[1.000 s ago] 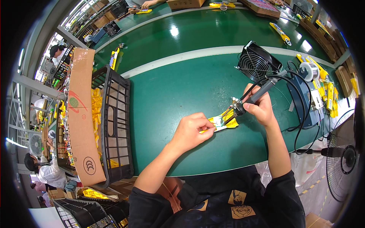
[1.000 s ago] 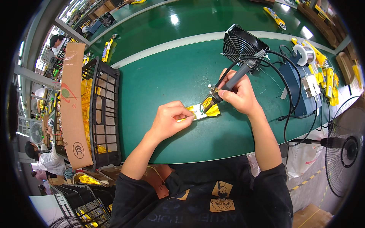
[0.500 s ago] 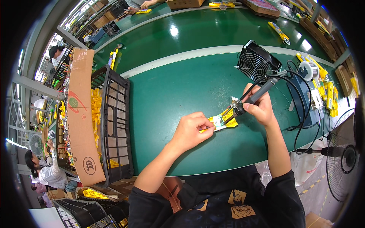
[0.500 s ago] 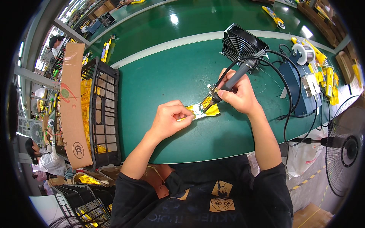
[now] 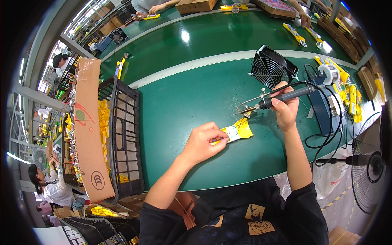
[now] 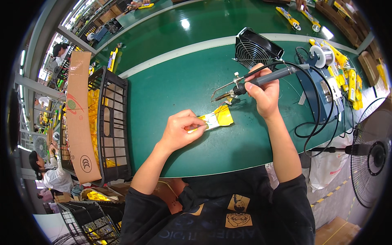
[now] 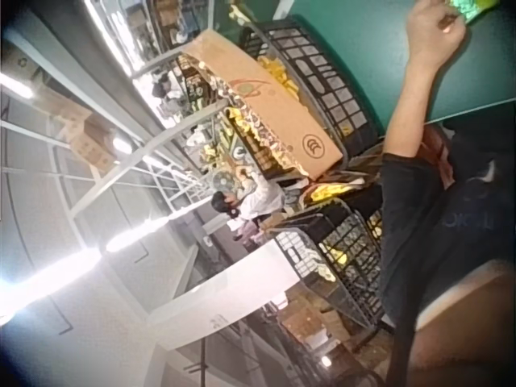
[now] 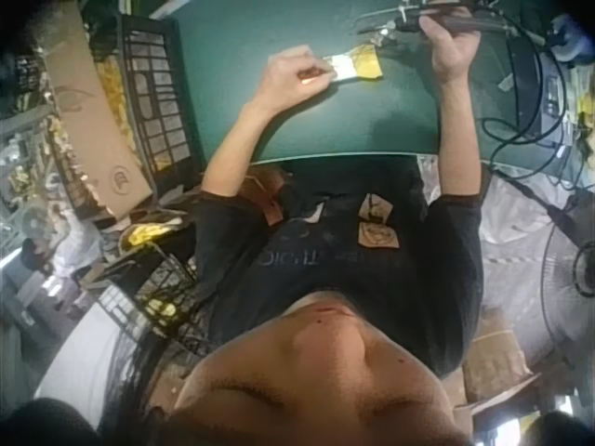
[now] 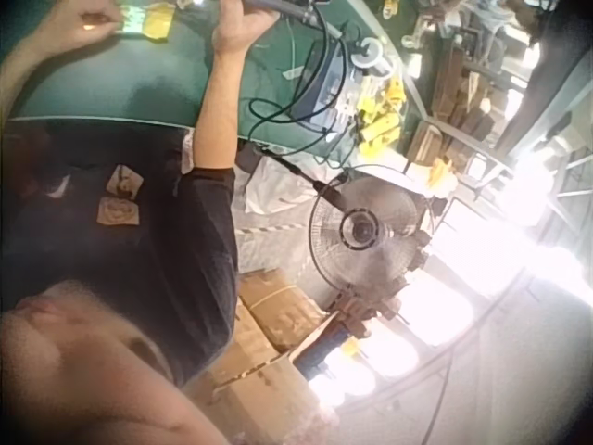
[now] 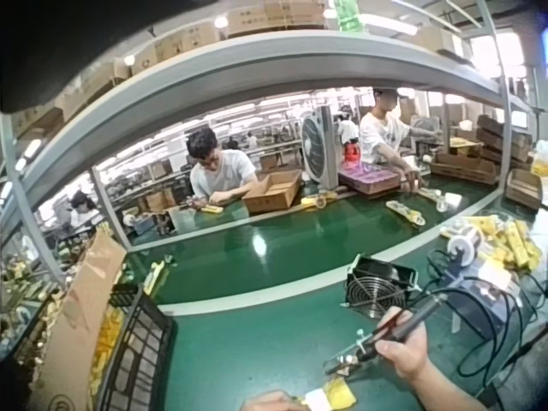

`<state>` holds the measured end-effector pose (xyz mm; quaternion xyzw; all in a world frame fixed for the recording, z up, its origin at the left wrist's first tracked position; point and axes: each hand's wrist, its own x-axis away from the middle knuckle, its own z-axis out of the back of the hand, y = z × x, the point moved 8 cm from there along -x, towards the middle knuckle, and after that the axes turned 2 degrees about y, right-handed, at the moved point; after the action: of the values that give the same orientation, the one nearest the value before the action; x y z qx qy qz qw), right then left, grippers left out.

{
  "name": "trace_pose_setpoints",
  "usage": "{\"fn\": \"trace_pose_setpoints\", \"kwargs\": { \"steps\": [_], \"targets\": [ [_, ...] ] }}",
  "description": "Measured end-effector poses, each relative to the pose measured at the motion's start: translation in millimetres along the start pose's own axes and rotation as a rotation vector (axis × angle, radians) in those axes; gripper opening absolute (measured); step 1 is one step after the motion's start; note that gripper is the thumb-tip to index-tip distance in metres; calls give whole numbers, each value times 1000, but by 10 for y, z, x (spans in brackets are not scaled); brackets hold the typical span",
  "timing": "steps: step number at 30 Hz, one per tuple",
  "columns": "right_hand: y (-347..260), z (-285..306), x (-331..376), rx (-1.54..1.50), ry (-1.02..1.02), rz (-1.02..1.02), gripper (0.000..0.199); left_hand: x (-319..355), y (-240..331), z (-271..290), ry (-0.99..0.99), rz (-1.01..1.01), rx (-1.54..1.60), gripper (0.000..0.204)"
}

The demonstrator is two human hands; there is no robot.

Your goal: The person solders wires and circuit components inside flashlight casings using a soldering iron and places the assembled flashlights onto a conveyor belt.

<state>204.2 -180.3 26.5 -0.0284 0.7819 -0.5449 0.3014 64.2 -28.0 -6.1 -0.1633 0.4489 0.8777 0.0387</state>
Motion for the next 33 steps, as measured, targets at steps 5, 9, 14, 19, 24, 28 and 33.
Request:
{"fn": "trace_pose_setpoints", "kwargs": {
  "steps": [5, 9, 14, 19, 24, 28, 33],
  "targets": [
    [6, 50, -18, -38, 83, 66, 15, -24, 8, 19, 13, -50, -16, 8],
    [27, 108, -37, 43, 185, 135, 15, -55, 1, 47, 15, -20, -12, 7],
    [-57, 291, -49, 39, 281, 165, 14, -119, 299, 219, 61, -234, -131, 22],
    [-296, 381, -83, -16, 376, 153, 14, 45, 13, 253, -267, 210, -442, 31],
    [-659, 616, 14, -4, 450, 148, 23, -628, -119, 542, -203, 190, -602, 37],
    [-688, 828, 264, 16, 559, 123, 26, -1653, -625, 1079, 137, 279, -637, 42],
    [-427, 974, 711, 139, 546, 62, 29, -2384, -1556, 1570, 463, 529, -850, 41]
  ]
}}
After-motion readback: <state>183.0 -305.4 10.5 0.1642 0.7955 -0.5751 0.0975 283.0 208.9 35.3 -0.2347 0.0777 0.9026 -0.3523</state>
